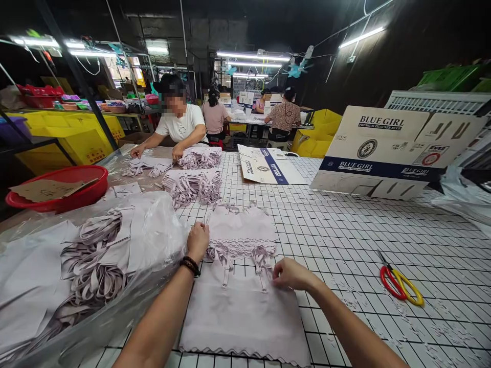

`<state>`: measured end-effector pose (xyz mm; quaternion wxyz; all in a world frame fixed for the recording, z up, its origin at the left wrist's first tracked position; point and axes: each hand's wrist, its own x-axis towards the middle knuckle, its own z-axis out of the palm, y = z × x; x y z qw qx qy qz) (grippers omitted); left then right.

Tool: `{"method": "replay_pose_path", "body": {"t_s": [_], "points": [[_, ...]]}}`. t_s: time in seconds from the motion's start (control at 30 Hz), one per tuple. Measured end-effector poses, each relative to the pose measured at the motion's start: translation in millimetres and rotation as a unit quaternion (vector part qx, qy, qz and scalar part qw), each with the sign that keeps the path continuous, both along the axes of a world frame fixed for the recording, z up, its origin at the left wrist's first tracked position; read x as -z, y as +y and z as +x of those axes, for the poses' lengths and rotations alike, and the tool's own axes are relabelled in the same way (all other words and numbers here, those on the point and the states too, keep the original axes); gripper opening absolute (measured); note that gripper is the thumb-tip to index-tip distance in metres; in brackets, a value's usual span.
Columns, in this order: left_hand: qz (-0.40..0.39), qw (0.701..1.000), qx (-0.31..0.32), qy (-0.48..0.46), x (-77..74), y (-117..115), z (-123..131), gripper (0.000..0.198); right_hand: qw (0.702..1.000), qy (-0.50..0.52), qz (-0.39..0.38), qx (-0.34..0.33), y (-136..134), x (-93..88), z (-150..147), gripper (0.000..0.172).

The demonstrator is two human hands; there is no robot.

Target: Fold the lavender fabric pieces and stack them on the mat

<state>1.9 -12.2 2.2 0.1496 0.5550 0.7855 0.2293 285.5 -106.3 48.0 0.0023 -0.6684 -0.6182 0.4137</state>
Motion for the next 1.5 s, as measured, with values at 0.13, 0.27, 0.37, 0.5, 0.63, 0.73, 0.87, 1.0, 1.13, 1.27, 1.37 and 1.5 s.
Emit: {"method": "replay_pose_path", "body": {"t_s": [0.13, 0.27, 0.37, 0.5, 0.63, 0.73, 0.87, 1.0, 1.13, 1.27, 1.37, 1.5], "points": [[0.012, 1.000, -0.009, -0.009, 1.9, -1, 1, 0.023, 0.990, 0.138, -0.010, -0.001, 28, -18.0, 9, 0.011], [0.016, 1.000, -0.011, -0.016, 4.8, 0, 0, 0.020, 0.980, 0.183, -0.079, 0.021, 59, -27.8, 7, 0.014], [0.020, 1.000, -0.010, -0.020, 6.9, 1, -2, 0.017, 0.974, 0.207, -0.088, 0.023, 73, -17.0, -1, 0.019], [0.025, 0.999, -0.008, -0.023, 9.1, 2, -3, 0.016, 0.970, 0.226, -0.034, 0.079, 87, 0.0, -7, 0.023], [0.030, 0.999, -0.011, -0.028, 9.8, 3, -4, 0.014, 0.959, 0.168, 0.088, 0.211, 104, 9.4, 1, 0.016], [0.036, 0.999, -0.015, -0.027, 9.6, 3, -4, 0.015, 0.949, 0.094, 0.117, 0.278, 114, 18.5, 10, 0.012], [0.027, 0.999, -0.011, -0.020, 8.0, 2, -2, 0.014, 0.943, 0.056, 0.130, 0.300, 117, 28.5, 13, 0.016], [0.031, 0.999, -0.008, -0.016, 7.3, 0, -1, 0.014, 0.938, 0.069, 0.153, 0.304, 113, 27.4, 10, 0.018], [0.037, 0.999, -0.007, -0.017, 10.4, 0, -2, 0.017, 0.930, 0.106, 0.157, 0.315, 110, 24.5, 9, 0.017], [0.030, 0.999, -0.002, -0.017, 12.1, 1, -2, 0.017, 0.922, 0.162, 0.139, 0.324, 110, 26.8, 10, 0.011], [0.023, 1.000, -0.005, -0.018, 10.1, 1, -2, 0.020, 0.918, 0.187, 0.112, 0.333, 108, 27.0, 10, 0.011], [0.037, 0.999, -0.010, -0.014, 9.6, 1, -1, 0.025, 0.913, 0.217, 0.087, 0.335, 104, 20.1, 5, 0.013]]}}
